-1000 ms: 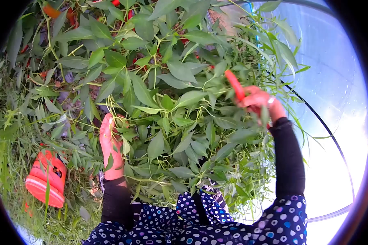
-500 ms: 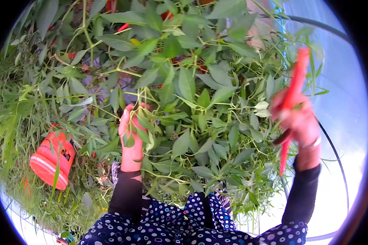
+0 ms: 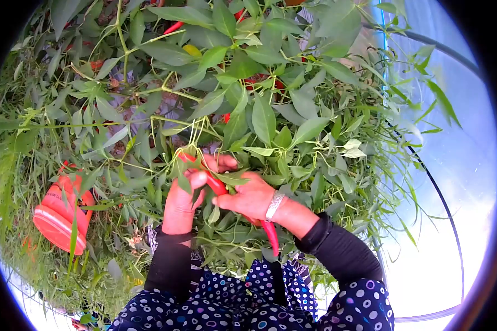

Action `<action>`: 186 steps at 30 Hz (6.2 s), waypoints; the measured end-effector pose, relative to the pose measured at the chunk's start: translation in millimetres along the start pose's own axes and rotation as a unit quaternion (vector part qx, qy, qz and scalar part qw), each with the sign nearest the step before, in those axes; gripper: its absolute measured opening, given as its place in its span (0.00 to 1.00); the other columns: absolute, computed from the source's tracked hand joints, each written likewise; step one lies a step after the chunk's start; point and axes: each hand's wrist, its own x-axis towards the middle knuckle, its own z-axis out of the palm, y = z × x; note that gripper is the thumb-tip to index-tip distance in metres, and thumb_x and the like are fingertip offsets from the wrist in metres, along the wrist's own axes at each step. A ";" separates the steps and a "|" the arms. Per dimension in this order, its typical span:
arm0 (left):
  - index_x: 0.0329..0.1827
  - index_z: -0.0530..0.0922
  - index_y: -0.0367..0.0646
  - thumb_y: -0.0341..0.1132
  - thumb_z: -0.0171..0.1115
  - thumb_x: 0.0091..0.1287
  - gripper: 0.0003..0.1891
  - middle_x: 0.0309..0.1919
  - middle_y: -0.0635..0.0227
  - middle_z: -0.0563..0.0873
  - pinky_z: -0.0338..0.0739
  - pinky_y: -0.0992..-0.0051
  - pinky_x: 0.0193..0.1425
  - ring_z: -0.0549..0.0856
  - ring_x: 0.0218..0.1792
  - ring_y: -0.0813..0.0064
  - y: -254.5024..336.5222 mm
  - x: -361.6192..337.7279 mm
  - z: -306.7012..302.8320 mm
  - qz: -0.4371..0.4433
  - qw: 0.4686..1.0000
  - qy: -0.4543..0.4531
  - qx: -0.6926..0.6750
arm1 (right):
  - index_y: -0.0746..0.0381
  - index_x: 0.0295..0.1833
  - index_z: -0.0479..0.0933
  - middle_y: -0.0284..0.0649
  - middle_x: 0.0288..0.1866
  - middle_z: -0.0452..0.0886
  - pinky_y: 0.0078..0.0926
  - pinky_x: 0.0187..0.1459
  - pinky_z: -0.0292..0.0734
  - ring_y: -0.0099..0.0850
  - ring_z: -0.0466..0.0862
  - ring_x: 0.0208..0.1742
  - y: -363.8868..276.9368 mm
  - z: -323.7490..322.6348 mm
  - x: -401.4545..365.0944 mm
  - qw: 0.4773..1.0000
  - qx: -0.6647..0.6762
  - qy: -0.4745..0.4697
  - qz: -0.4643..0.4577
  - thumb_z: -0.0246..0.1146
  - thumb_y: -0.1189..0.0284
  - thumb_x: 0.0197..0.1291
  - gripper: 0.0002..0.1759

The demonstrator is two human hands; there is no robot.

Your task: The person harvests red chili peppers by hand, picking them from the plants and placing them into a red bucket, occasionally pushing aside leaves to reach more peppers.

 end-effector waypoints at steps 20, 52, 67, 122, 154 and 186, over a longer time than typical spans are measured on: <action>0.43 0.74 0.38 0.28 0.53 0.58 0.10 0.33 0.67 0.79 0.71 0.72 0.49 0.78 0.39 0.71 -3.8 5.8 -28.3 0.132 0.916 0.361 -0.113 | 0.68 0.39 0.77 0.32 0.20 0.74 0.19 0.20 0.69 0.21 0.74 0.17 0.5 4.0 27.0 0.936 0.279 0.124 0.174 0.57 0.75 0.51 0.10; 0.46 0.77 0.39 0.28 0.59 0.55 0.15 0.35 0.73 0.82 0.71 0.79 0.41 0.77 0.34 0.81 1.9 4.7 -10.6 0.101 0.941 0.198 0.256 | 0.65 0.39 0.73 0.38 0.31 0.79 0.23 0.28 0.73 0.25 0.76 0.27 42.0 27.4 8.1 0.750 0.622 0.190 0.117 0.61 0.79 0.52 0.08; 0.44 0.77 0.38 0.29 0.63 0.44 0.20 0.37 0.67 0.81 0.73 0.74 0.45 0.79 0.39 0.78 8.6 -2.8 0.2 -0.042 0.931 0.075 0.355 | 0.68 0.51 0.72 0.33 0.34 0.78 0.17 0.31 0.71 0.19 0.75 0.31 31.5 -13.5 -10.6 0.824 0.546 0.120 0.093 0.64 0.76 0.53 0.19; 0.56 0.74 0.43 0.22 0.60 0.49 0.26 0.38 0.62 0.80 0.74 0.74 0.34 0.76 0.25 0.72 68.5 89.5 144.5 0.226 0.549 0.159 0.789 | 0.67 0.47 0.72 0.53 0.25 0.76 0.42 0.33 0.76 0.49 0.78 0.31 15.8 3.2 35.3 0.945 -0.153 0.287 -0.003 0.64 0.72 0.39 0.24; 0.47 0.75 0.44 0.21 0.58 0.42 0.24 0.57 0.64 0.73 0.74 0.66 0.39 0.82 0.36 0.64 31.8 21.0 87.5 -0.016 0.587 0.129 0.799 | 0.67 0.53 0.72 0.51 0.51 0.77 0.30 0.50 0.74 0.39 0.80 0.46 86.4 -108.0 29.8 0.939 -0.089 0.311 -0.113 0.55 0.77 0.43 0.25; 0.46 0.75 0.39 0.17 0.55 0.46 0.21 0.57 0.61 0.73 0.76 0.72 0.31 0.79 0.23 0.71 35.9 39.9 77.8 -0.032 0.707 0.120 0.696 | 0.62 0.40 0.76 0.31 0.32 0.78 0.15 0.25 0.65 0.17 0.70 0.24 149.0 -164.2 -30.6 0.917 0.276 0.266 0.112 0.62 0.69 0.53 0.10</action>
